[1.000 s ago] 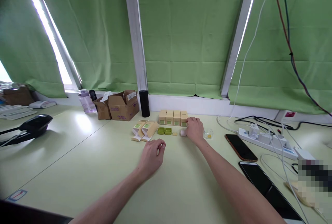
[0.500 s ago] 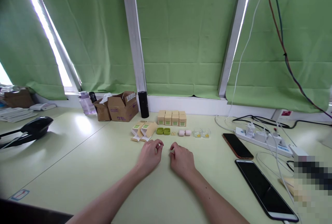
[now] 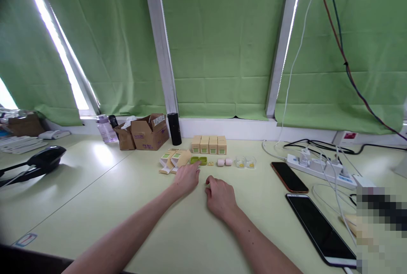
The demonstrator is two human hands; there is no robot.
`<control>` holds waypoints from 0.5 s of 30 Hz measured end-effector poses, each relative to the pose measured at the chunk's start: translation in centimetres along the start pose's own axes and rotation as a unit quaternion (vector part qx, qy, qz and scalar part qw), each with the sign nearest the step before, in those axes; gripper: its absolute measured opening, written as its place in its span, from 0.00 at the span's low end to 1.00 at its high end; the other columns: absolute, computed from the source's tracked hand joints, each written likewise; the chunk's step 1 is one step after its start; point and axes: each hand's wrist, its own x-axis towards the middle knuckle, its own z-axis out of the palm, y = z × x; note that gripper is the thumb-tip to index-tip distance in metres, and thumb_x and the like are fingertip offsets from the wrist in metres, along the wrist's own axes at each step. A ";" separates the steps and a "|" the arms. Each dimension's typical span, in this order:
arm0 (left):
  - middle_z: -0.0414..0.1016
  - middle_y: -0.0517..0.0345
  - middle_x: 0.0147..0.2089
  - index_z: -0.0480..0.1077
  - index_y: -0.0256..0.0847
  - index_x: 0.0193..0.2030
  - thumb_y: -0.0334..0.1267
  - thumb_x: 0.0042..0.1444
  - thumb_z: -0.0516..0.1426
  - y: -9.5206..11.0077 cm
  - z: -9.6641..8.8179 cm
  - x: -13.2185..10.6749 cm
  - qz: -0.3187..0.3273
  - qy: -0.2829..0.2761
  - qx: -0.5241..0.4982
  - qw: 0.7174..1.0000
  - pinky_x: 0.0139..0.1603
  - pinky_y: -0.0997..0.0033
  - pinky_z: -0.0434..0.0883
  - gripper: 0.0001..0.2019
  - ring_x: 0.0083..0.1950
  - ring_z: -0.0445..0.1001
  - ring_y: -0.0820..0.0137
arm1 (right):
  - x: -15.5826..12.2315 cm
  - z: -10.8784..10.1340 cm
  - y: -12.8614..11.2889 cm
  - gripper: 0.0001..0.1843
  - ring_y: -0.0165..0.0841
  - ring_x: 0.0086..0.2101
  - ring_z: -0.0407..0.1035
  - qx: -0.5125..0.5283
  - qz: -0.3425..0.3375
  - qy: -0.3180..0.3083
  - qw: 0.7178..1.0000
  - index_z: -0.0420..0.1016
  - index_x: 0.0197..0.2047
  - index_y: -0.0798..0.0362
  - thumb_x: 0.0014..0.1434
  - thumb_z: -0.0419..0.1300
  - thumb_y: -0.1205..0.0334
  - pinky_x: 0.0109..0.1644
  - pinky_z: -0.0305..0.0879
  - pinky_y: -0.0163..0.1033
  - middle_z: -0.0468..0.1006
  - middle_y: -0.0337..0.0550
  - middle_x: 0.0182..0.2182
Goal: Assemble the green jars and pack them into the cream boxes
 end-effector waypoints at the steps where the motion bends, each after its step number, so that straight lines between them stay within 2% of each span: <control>1: 0.84 0.42 0.47 0.70 0.40 0.64 0.34 0.69 0.51 0.0 0.2 0.4 -0.004 -0.001 0.003 1.000 0.47 0.60 0.72 0.20 0.48 0.83 0.53 | 0.0 0.0 0.1 0.10 0.40 0.44 0.78 0.004 -0.001 0.001 1.000 0.71 0.50 0.47 0.66 0.57 0.66 0.36 0.53 0.39 0.85 0.44 0.46; 8: 0.83 0.40 0.45 0.72 0.39 0.59 0.31 0.66 0.52 0.1 1.3 2.2 -0.022 -0.018 0.018 0.999 0.46 0.60 0.72 0.17 0.48 0.82 0.52 | 0.1 0.0 0.2 0.11 0.39 0.44 0.77 0.018 -0.002 -0.005 1.000 0.71 0.50 0.46 0.66 0.56 0.66 0.37 0.53 0.38 0.85 0.42 0.46; 15: 0.83 0.41 0.43 0.73 0.39 0.54 0.26 0.64 0.50 -0.1 1.8 2.5 -0.017 -0.007 0.026 1.000 0.44 0.61 0.71 0.17 0.47 0.82 0.53 | 0.2 0.2 0.3 0.10 0.38 0.41 0.77 0.040 0.001 0.012 0.999 0.71 0.49 0.47 0.67 0.56 0.67 0.36 0.54 0.37 0.84 0.42 0.44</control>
